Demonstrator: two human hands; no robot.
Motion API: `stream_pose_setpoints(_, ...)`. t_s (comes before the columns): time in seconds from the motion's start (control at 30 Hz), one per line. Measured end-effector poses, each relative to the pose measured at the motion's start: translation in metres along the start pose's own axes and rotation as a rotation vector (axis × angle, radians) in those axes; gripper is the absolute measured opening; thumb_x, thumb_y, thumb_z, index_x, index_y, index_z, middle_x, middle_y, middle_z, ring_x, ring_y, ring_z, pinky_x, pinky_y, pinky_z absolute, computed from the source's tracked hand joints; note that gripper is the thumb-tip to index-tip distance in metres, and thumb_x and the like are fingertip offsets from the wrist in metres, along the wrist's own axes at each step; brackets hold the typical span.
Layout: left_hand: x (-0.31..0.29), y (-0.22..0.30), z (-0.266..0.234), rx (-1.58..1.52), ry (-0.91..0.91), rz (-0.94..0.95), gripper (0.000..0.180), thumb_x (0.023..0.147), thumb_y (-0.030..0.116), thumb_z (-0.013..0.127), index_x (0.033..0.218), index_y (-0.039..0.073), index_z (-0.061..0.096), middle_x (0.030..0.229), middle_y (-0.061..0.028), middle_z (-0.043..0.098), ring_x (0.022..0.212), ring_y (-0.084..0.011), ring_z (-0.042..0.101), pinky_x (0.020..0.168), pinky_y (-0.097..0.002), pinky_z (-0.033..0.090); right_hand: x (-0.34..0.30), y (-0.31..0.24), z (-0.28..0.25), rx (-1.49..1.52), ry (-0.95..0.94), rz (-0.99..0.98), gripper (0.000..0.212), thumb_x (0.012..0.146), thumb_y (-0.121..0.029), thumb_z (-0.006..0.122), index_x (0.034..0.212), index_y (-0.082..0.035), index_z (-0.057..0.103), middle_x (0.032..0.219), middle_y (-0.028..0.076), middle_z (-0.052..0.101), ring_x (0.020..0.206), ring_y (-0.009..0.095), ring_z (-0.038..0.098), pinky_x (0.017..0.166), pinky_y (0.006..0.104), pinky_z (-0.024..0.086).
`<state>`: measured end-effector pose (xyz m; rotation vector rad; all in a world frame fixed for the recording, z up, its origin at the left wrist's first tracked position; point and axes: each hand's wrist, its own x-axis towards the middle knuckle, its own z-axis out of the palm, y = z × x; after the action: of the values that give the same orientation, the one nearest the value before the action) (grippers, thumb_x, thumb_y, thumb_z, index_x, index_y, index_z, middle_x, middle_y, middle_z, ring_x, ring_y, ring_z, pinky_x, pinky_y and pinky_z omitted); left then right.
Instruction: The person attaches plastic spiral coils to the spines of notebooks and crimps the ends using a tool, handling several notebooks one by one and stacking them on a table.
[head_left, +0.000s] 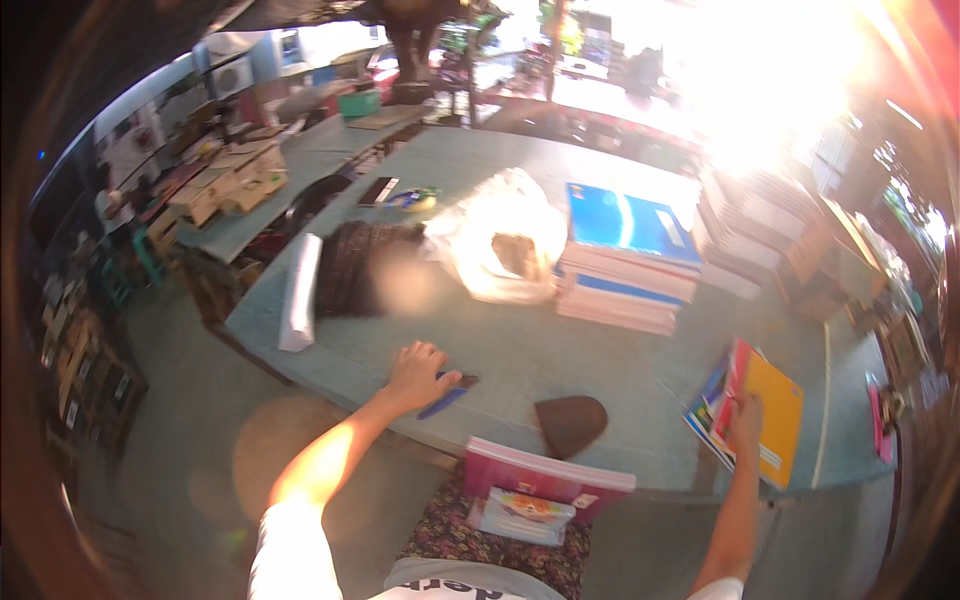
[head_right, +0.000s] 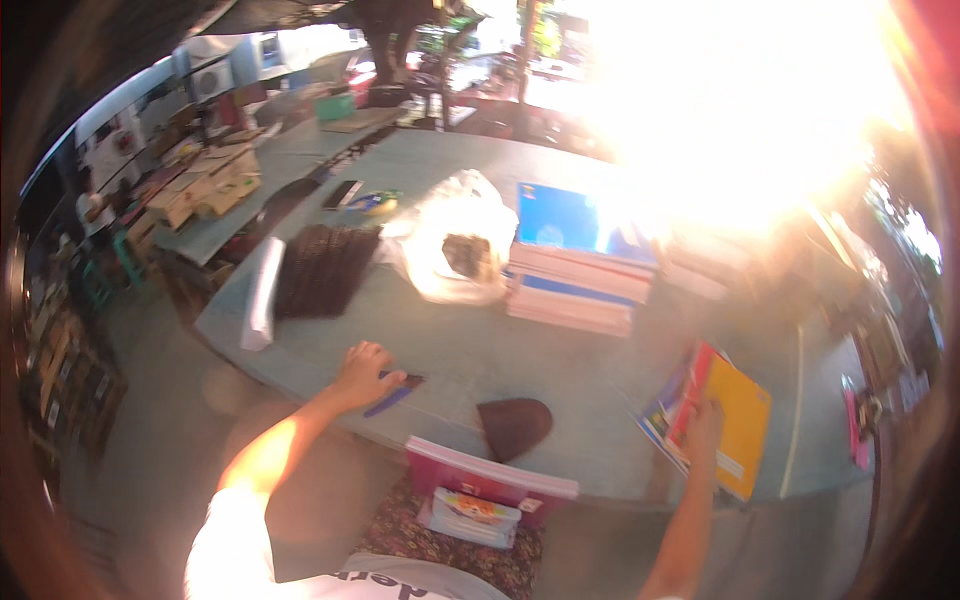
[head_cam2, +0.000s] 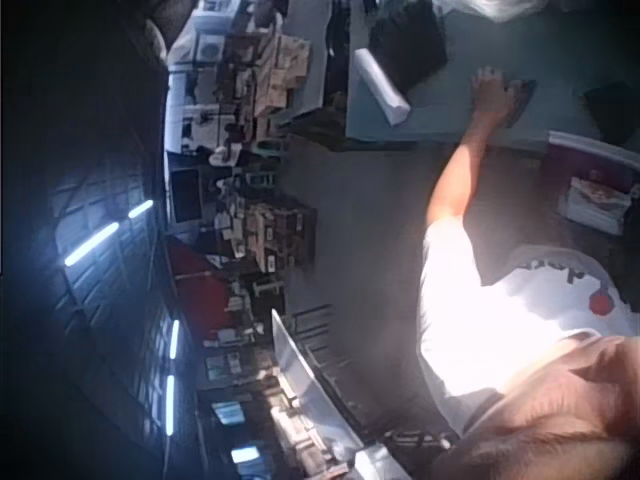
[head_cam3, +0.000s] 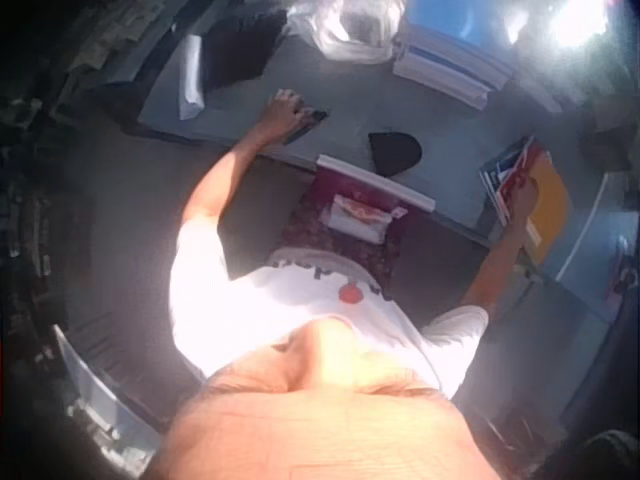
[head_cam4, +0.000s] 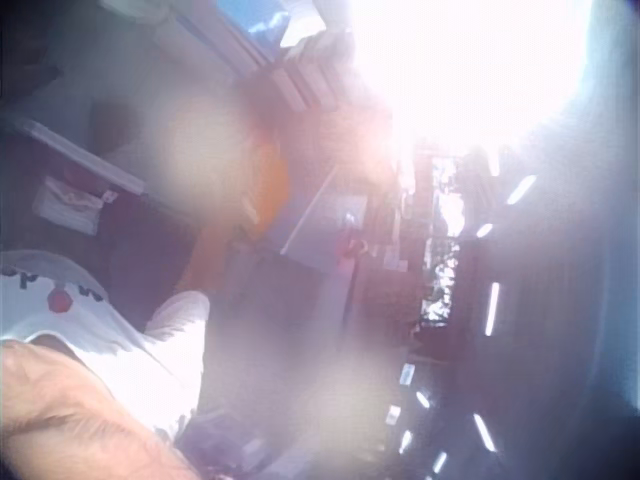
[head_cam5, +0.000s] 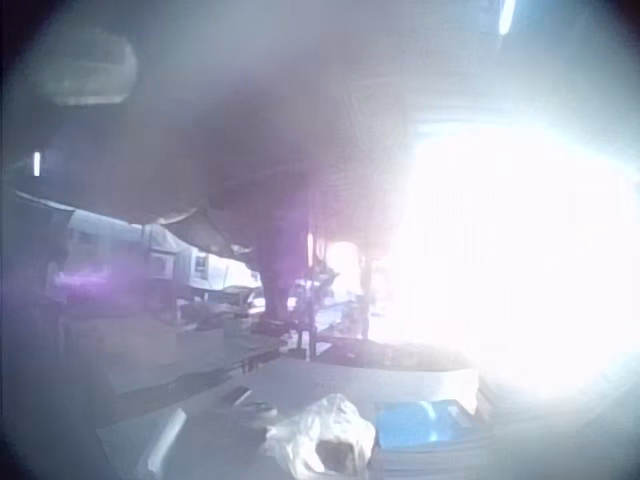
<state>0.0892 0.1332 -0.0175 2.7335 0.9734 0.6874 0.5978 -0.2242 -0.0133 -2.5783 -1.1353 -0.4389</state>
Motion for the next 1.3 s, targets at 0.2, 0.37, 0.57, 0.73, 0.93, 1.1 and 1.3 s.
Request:
stream_pose_setpoints(0.2,0.026,-0.132,-0.012,0.161,0.184,-0.266,0.018,0.083,0.014,0.054,0.089,0.000,0.064,0.080,-0.0180,0.058,0.081,-0.0321,0.056,0.073,-0.0449,0.045,-0.033,-0.086,-0.019,0.310,-0.024,-0.073,0.028,0.080,-0.011,0.063,0.104,0.001,0.058,0.121,0.024,0.050,0.112,0.040,0.048,0.096,0.0429,0.039)
stream_pose_setpoints(0.37,0.074,-0.147,0.058,0.545,-0.271,-0.460,0.018,0.084,0.015,0.053,0.084,0.007,0.069,0.077,-0.0068,0.064,0.073,-0.0224,0.060,0.063,-0.0391,0.050,-0.088,-0.072,-0.012,0.386,0.060,-0.292,0.033,0.078,-0.014,0.068,0.106,0.001,0.058,0.120,0.024,0.053,0.110,0.039,0.051,0.092,0.0432,0.042)
stream_pose_setpoints(0.57,0.104,-0.101,0.029,0.287,-0.175,-0.610,0.022,0.085,0.013,0.055,0.098,-0.004,0.061,0.089,-0.0158,0.068,0.083,-0.0248,0.068,0.063,-0.0339,0.056,-0.119,-0.033,0.005,0.642,-0.205,-0.157,0.033,0.079,-0.003,0.061,0.111,0.003,0.060,0.109,0.018,0.063,0.098,0.029,0.061,0.084,0.0394,0.050)
stream_pose_setpoints(0.73,0.075,-0.129,-0.042,0.276,-0.062,-0.693,0.024,0.080,0.013,0.061,0.097,-0.004,0.059,0.092,-0.0221,0.065,0.078,-0.0325,0.067,0.065,-0.0401,0.054,-0.101,-0.019,0.042,0.410,-0.157,-0.251,0.037,0.081,-0.010,0.062,0.115,0.003,0.058,0.112,0.021,0.061,0.101,0.034,0.060,0.088,0.0422,0.047)
stream_pose_setpoints(0.93,0.029,-0.112,-0.087,0.084,0.692,-0.366,0.016,0.091,0.015,0.051,0.090,-0.001,0.050,0.072,-0.0198,0.059,0.062,-0.0335,0.062,0.055,-0.0422,0.049,-0.117,-0.331,-0.054,0.605,-0.303,-0.779,0.039,0.080,-0.024,0.068,0.111,-0.001,0.058,0.116,0.021,0.056,0.108,0.037,0.053,0.090,0.0436,0.043)
stream_pose_setpoints(1.1,-0.041,-0.058,-0.174,-0.690,0.886,-0.328,0.011,0.088,0.013,0.063,0.093,0.005,0.058,0.073,-0.0016,0.058,0.060,-0.0076,0.052,0.052,-0.0238,0.043,-0.122,-0.376,-0.030,0.551,-0.379,-0.703,0.039,0.069,-0.020,0.076,0.100,-0.002,0.061,0.092,0.019,0.060,0.088,0.038,0.058,0.073,0.0444,0.047)
stream_pose_setpoints(1.3,-0.075,0.020,-0.214,-1.269,0.647,-0.168,0.022,0.097,0.019,0.048,0.108,0.001,0.051,0.057,-0.0050,0.051,0.050,-0.0085,0.050,0.046,-0.0205,0.040,-0.129,-0.372,-0.025,0.549,-0.406,-0.680,0.032,0.074,-0.017,0.070,0.102,-0.005,0.060,0.085,0.015,0.059,0.077,0.037,0.059,0.064,0.0460,0.048)
